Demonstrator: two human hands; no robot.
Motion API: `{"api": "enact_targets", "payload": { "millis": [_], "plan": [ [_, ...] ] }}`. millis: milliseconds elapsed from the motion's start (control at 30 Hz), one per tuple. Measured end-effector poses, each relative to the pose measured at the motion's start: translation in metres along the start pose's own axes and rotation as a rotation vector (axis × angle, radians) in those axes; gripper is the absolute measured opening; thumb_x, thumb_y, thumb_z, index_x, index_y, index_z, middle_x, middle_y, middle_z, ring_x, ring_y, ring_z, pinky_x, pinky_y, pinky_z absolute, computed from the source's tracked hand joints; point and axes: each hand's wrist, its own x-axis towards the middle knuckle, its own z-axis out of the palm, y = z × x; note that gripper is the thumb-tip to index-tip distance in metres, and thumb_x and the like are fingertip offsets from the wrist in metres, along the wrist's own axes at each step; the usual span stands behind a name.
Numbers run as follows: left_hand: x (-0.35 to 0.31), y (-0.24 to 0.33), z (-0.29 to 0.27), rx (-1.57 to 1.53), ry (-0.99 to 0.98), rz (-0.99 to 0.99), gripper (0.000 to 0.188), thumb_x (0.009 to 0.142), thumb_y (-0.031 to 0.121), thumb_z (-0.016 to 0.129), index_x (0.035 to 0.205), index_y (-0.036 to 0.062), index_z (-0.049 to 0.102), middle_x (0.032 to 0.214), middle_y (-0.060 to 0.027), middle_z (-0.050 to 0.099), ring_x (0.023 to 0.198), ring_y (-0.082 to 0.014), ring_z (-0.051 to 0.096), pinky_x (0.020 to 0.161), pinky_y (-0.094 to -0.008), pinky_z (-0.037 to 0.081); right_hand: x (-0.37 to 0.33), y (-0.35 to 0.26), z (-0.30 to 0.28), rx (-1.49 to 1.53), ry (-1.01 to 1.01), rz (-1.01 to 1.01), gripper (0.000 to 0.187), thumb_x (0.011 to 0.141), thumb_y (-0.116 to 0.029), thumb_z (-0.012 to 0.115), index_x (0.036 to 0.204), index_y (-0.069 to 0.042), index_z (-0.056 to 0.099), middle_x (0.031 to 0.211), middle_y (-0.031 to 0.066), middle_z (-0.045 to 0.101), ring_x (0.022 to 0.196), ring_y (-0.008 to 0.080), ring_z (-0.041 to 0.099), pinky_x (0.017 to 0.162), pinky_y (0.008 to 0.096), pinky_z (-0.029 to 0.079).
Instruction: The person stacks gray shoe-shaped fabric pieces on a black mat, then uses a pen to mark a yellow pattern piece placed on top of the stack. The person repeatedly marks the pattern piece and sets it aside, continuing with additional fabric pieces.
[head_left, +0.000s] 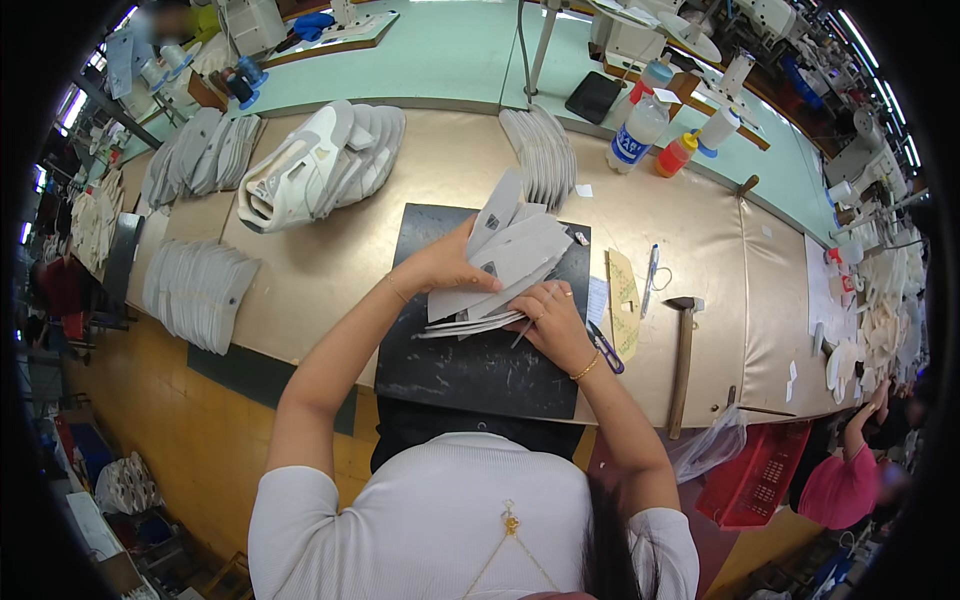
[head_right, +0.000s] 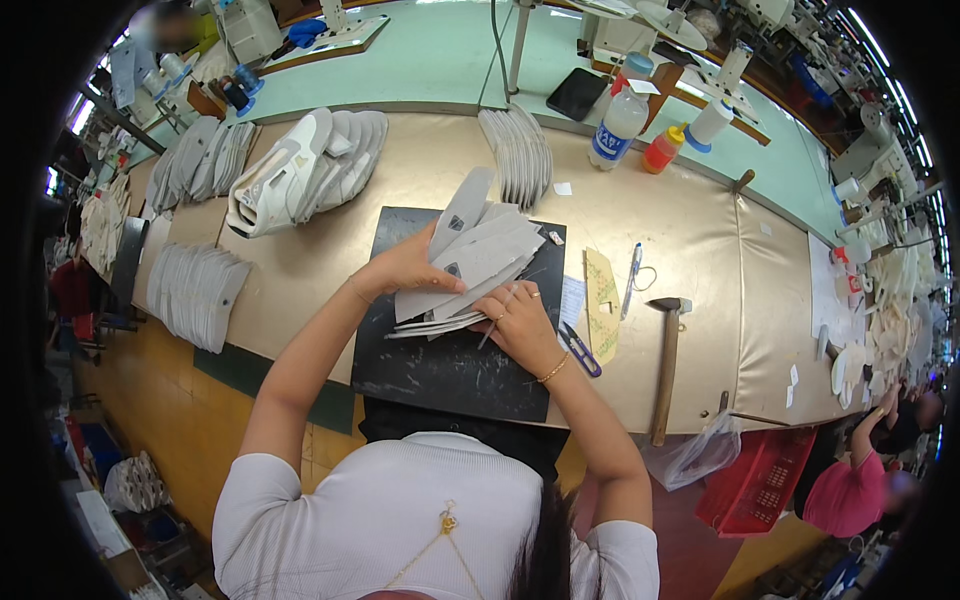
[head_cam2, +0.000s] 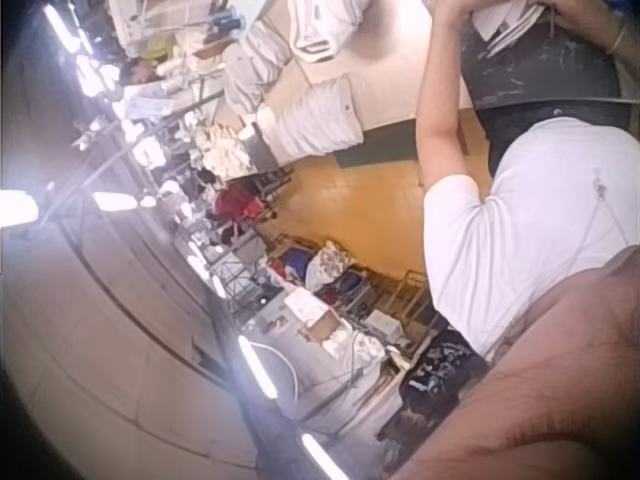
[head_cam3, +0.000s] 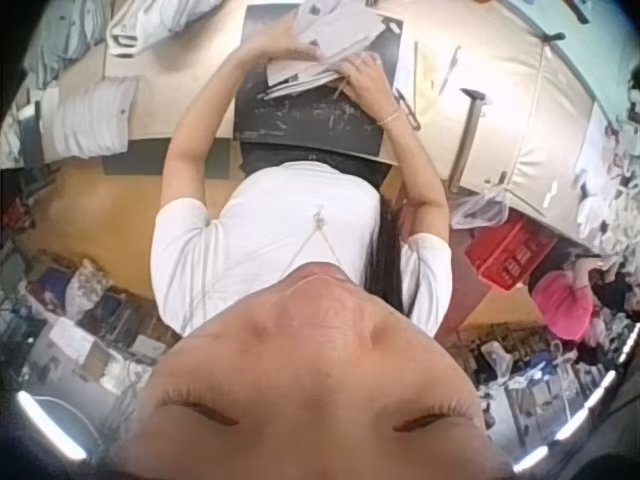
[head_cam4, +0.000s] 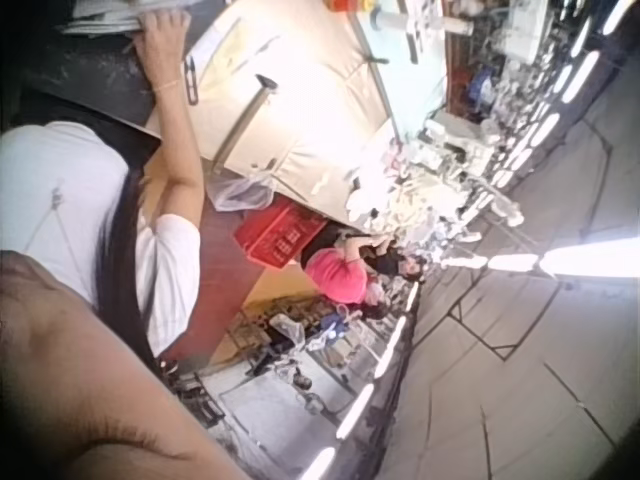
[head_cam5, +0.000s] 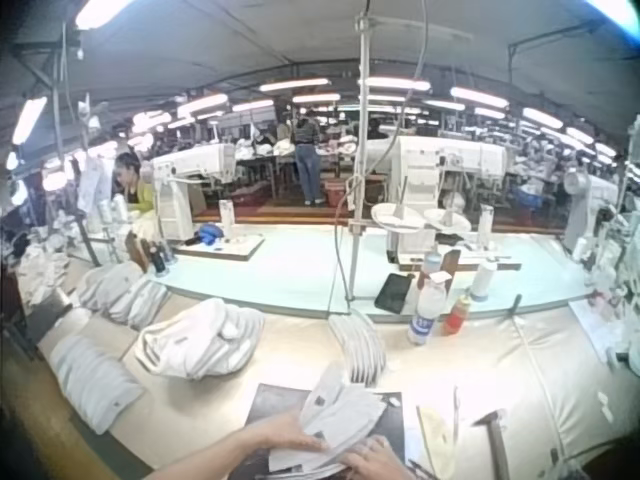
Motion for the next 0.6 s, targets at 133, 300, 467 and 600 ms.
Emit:
{"api": "enact_targets", "payload": {
  "millis": [133, 300, 467, 600],
  "plan": [
    [-0.002, 0.002, 0.007, 0.001, 0.026, 0.017, 0.121, 0.061, 0.028, 0.096, 0.157, 0.0031, 0.027, 0.147, -0.0176, 0.050, 0.136, -0.0289, 0.048, 0.115, -0.0379, 0.036, -0.003, -0.001, -0.009, -0.011, 0.022, 0.015, 0.044, 0.070, -0.020, 0.086, 0.107, -0.013, 0.064, 0.105, 0.0044, 0.061, 0.100, 0.0272, 0.059, 0.093, 0.0418, 0.041],
    [-0.003, -0.002, 0.016, -0.238, 0.013, 0.060, 0.088, 0.084, 0.037, 0.083, 0.152, 0.0024, 0.038, 0.144, -0.0175, 0.053, 0.132, -0.0265, 0.051, 0.110, -0.0371, 0.041, -0.010, 0.009, -0.009, 0.024, 0.128, 0.136, 0.060, 0.065, -0.026, 0.091, 0.116, -0.015, 0.061, 0.113, 0.0077, 0.059, 0.109, 0.0301, 0.055, 0.097, 0.0419, 0.041],
    [0.000, 0.002, 0.031, 0.281, 0.097, 0.025, 0.058, 0.106, 0.041, 0.054, 0.146, 0.0005, 0.048, 0.139, -0.0156, 0.057, 0.129, -0.0236, 0.052, 0.105, -0.0380, 0.045, -0.019, -0.004, -0.016, -0.268, 0.252, 0.145, 0.090, 0.062, -0.030, 0.091, 0.142, -0.022, 0.051, 0.140, 0.0089, 0.054, 0.130, 0.0314, 0.046, 0.106, 0.0451, 0.037],
    [-0.005, 0.005, 0.035, 0.075, 0.106, 0.006, 0.062, 0.107, 0.048, 0.048, 0.148, 0.0020, 0.045, 0.140, -0.0148, 0.056, 0.130, -0.0256, 0.052, 0.108, -0.0369, 0.043, -0.013, 0.001, -0.025, -0.274, 0.084, 0.067, 0.106, 0.061, -0.030, 0.092, 0.152, -0.018, 0.039, 0.155, 0.0081, 0.045, 0.140, 0.0314, 0.042, 0.113, 0.0476, 0.034]
  ]
}}
